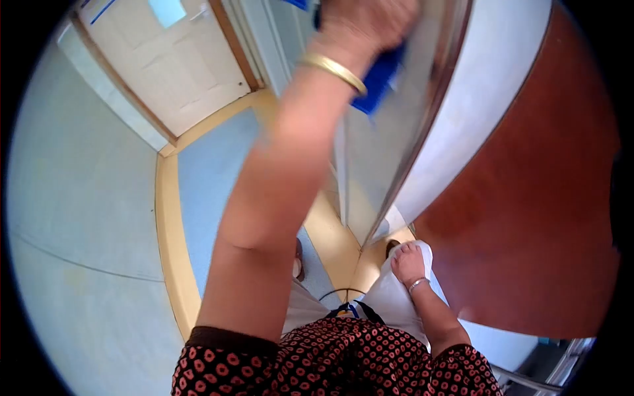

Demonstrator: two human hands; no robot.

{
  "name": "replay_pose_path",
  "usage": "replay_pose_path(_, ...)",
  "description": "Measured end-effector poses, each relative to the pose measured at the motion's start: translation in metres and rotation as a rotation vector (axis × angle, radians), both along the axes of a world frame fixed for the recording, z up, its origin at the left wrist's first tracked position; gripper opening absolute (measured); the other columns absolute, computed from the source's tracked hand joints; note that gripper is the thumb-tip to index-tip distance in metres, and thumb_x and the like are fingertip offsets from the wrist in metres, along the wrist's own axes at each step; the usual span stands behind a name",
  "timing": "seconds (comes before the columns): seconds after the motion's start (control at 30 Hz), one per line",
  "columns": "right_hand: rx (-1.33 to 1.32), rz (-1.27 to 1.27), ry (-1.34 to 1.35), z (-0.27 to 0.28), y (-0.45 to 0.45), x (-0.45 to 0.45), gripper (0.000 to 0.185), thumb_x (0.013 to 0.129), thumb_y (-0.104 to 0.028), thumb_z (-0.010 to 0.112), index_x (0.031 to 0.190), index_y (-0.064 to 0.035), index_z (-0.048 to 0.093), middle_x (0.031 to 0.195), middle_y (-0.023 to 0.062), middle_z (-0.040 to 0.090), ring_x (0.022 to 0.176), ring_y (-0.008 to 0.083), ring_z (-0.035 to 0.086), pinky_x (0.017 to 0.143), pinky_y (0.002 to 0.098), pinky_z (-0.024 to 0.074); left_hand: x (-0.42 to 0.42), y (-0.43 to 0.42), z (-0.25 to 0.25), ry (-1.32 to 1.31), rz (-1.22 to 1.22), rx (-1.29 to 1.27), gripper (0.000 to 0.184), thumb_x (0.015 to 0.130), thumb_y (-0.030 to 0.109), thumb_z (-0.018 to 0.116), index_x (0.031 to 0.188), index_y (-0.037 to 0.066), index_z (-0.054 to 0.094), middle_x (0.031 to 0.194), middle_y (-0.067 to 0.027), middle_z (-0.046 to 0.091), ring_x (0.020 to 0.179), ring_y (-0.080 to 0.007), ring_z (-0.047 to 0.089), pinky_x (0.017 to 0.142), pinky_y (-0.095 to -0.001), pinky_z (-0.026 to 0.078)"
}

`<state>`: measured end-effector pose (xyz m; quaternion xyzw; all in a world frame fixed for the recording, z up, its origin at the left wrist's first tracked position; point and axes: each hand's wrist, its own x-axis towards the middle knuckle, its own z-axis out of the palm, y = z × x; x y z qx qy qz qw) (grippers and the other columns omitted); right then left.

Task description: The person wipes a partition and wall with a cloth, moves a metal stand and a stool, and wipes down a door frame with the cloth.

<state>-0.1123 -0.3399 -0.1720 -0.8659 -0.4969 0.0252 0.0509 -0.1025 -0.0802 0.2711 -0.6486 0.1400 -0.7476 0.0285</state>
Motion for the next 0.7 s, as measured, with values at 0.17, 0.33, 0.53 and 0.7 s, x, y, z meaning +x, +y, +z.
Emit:
replay_pose_path(0.17,0.005,0.000,-0.061,0.000,0.000,0.001,0.028,0.078,-0.029,0.053,0.084,-0.0055,0.066,0.089,0.0098,0.062,0.098,0.0242,0.049,0.085,0.0382,0.0365,-0.009,0.010,-0.015,0.026,-0.098,-0.153,0.057,0.096,0.039,0.026,0.129,-0.006,0.041,0.139,-0.0291,0.024,0.129,-0.0393,0.024,0.107,-0.0392,0.014)
replay_pose_path(0.33,-0.004,-0.006,0.011,0.003,0.002,0.003,0.028,0.077,-0.030,0.054,0.083,-0.0048,0.066,0.090,0.0095,0.062,0.100,0.0235,0.049,0.087,0.0377,0.0362,-0.008,0.004,-0.089,0.080,-0.132,-0.309,0.047,0.090,0.027,0.035,0.129,0.000,0.040,0.132,-0.0273,0.029,0.113,-0.0444,0.034,0.100,-0.0461,0.024)
replay_pose_path(0.53,-0.008,0.000,-0.023,0.000,0.008,0.001,0.029,0.076,-0.030,0.054,0.081,-0.0044,0.067,0.089,0.0105,0.062,0.098,0.0238,0.050,0.087,0.0378,0.0364,-0.036,-0.030,-0.237,0.558,-0.101,-0.741,0.054,0.093,0.023,0.032,0.138,-0.005,0.020,0.142,-0.0320,0.009,0.134,-0.0420,0.009,0.109,-0.0426,0.006)
replay_pose_path(0.7,-0.044,0.011,-0.020,0.002,0.010,0.001,0.029,0.076,-0.030,0.054,0.082,-0.0049,0.067,0.089,0.0095,0.062,0.096,0.0234,0.051,0.085,0.0377,0.0361,-0.058,-0.070,-0.346,0.783,-0.175,-1.039,0.058,0.090,0.020,0.037,0.137,-0.007,0.018,0.140,-0.0339,0.008,0.132,-0.0438,0.010,0.108,-0.0434,0.010)
